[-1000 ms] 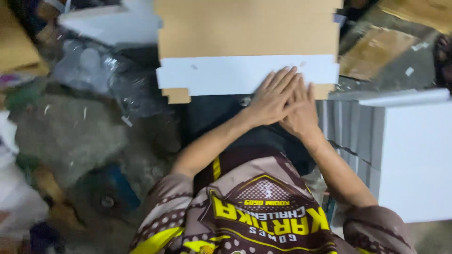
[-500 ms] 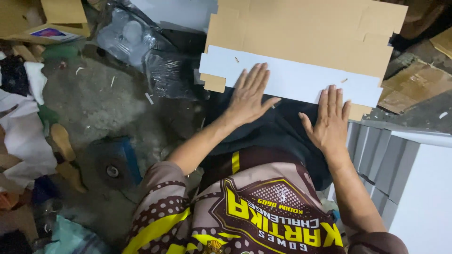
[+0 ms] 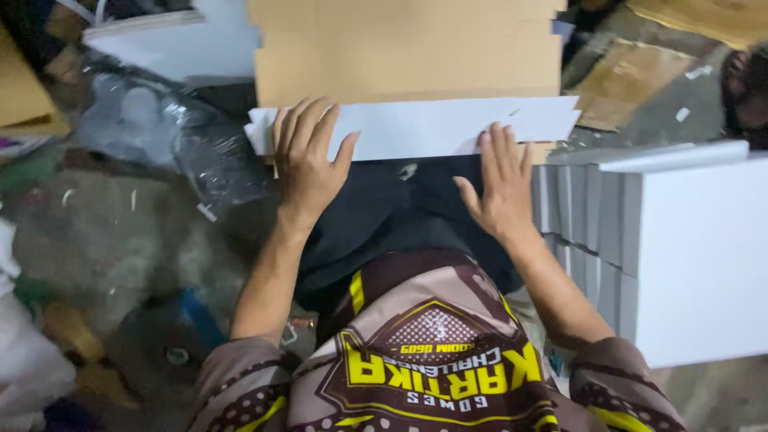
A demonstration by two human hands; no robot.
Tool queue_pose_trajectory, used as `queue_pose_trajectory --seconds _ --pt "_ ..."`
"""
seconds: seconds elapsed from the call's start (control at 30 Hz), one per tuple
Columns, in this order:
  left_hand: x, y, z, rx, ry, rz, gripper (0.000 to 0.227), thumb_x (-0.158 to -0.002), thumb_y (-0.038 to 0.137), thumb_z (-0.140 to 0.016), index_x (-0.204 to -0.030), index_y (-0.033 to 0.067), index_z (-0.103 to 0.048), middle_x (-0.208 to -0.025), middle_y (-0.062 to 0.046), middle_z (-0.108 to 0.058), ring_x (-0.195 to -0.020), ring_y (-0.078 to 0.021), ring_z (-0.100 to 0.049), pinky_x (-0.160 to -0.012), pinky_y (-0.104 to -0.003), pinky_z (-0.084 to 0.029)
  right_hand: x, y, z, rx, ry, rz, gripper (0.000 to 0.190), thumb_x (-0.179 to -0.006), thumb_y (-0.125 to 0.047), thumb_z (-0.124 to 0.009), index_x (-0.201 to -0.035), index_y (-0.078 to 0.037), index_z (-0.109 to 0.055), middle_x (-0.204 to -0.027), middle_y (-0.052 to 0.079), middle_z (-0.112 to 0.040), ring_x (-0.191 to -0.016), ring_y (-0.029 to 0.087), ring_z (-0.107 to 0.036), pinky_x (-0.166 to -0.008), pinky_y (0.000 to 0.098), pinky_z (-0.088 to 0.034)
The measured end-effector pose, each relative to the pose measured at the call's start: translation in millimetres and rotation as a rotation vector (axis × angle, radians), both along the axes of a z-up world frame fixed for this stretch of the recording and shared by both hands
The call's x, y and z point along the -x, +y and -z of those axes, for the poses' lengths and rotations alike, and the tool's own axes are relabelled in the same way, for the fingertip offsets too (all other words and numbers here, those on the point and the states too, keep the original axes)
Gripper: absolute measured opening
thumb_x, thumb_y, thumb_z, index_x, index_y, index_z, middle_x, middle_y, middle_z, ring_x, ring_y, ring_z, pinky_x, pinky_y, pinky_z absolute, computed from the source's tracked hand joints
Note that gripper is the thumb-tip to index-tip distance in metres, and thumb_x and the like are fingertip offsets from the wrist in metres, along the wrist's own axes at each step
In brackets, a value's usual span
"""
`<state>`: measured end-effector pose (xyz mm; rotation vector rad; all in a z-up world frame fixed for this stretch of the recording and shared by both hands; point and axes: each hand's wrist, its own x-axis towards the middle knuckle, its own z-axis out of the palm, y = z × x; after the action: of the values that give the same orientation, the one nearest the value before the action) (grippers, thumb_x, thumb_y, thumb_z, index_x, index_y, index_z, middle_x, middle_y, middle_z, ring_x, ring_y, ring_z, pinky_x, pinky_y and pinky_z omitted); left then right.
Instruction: Assembling a cardboard box by folding flaps and inserting white cardboard liners.
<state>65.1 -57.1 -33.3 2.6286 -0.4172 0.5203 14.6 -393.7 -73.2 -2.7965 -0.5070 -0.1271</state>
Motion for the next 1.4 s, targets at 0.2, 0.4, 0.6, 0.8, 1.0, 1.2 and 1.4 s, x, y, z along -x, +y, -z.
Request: queue_pose_trajectory --seconds 0.2,0.4,0.6,0.8,1.0,1.2,1.4 --pt "-52.4 -86.5 -49.1 0.204 0.031 0.357 0.038 -0.096 0.017 -0.083 -0.125 -0.003 -0.069 -0.127 -0.018 -0.069 -0.12 -0.0338 -0.063 -0.106 -0.046 -0.05 38.6 -6.3 -10.6 -0.187 0.043 0.058 0.071 -0.107 -0.029 -0.066 -0.162 -0.003 -0.03 -0.17 0.02 -0.028 -0.16 0.041 -0.024 -0.128 0.0633 -0.02" --pt "-87.5 -146.1 -21.4 0.041 0.467 0.522 0.04 -0.095 0.036 -0.077 -0.119 0.0067 -0.066 -0.096 -0.011 -0.072 -0.088 -0.0377 -0.069 -0.067 -0.052 -0.054 56.1 -9.2 -20.5 -0.484 0.119 0.224 0.058 -0.11 -0.018 -0.059 -0.16 -0.003 -0.034 -0.166 0.021 -0.035 -0.156 0.036 -0.033 -0.129 0.0486 -0.031" --pt "-88.6 -157.0 -18.7 0.071 0.747 0.57 0.034 -0.096 0.024 -0.069 -0.122 0.0021 -0.072 -0.102 -0.023 -0.076 -0.1 -0.0471 -0.072 -0.085 -0.059 -0.054 45.5 -3.6 -27.9 -0.813 0.265 0.465 0.055 -0.105 -0.01 -0.062 -0.157 -0.009 -0.046 -0.153 0.018 -0.053 -0.141 0.034 -0.048 -0.118 0.05 -0.04" --pt "-80.4 -156.4 -22.2 0.03 0.793 0.533 0.03 -0.1 0.022 -0.061 -0.125 0.0103 -0.073 -0.103 -0.018 -0.077 -0.1 -0.0416 -0.074 -0.087 -0.054 -0.056 37.0 1.2 -21.9 -0.807 0.287 0.485 0.056 -0.104 -0.015 -0.064 -0.158 -0.014 -0.046 -0.141 0.02 -0.063 -0.136 0.036 -0.056 -0.113 0.0521 -0.044" --pt "-73.5 -153.2 -48.4 0.078 0.815 0.578 0.032 -0.101 0.017 -0.057 -0.126 0.0028 -0.071 -0.103 -0.026 -0.076 -0.099 -0.0489 -0.072 -0.086 -0.061 -0.055 36.8 1.2 -3.3 -0.896 0.256 0.493 0.058 -0.102 -0.008 -0.063 -0.158 -0.009 -0.045 -0.152 0.018 -0.056 -0.139 0.028 -0.054 -0.118 0.0465 -0.04" --pt "-70.5 -154.1 -44.4 0.053 0.775 0.586 0.03 -0.1 0.016 -0.057 -0.124 0.0062 -0.073 -0.097 -0.025 -0.077 -0.095 -0.0462 -0.074 -0.084 -0.059 -0.057 39.4 -0.3 8.0 -0.925 0.238 0.48 0.058 -0.103 -0.007 -0.062 -0.159 -0.008 -0.044 -0.155 0.015 -0.053 -0.14 0.023 -0.053 -0.12 0.0437 -0.038" --pt "-68.8 -155.3 -42.0 0.039 0.712 0.627 0.025 -0.1 0.015 -0.057 -0.112 0.0057 -0.076 -0.088 -0.025 -0.076 -0.085 -0.0478 -0.074 -0.076 -0.059 -0.058 29.9 -6.1 11.3 -0.993 0.257 0.409 0.059 -0.103 0.0 -0.058 -0.159 -0.004 -0.042 -0.157 0.017 -0.05 -0.141 0.027 -0.052 -0.12 0.0467 -0.037"
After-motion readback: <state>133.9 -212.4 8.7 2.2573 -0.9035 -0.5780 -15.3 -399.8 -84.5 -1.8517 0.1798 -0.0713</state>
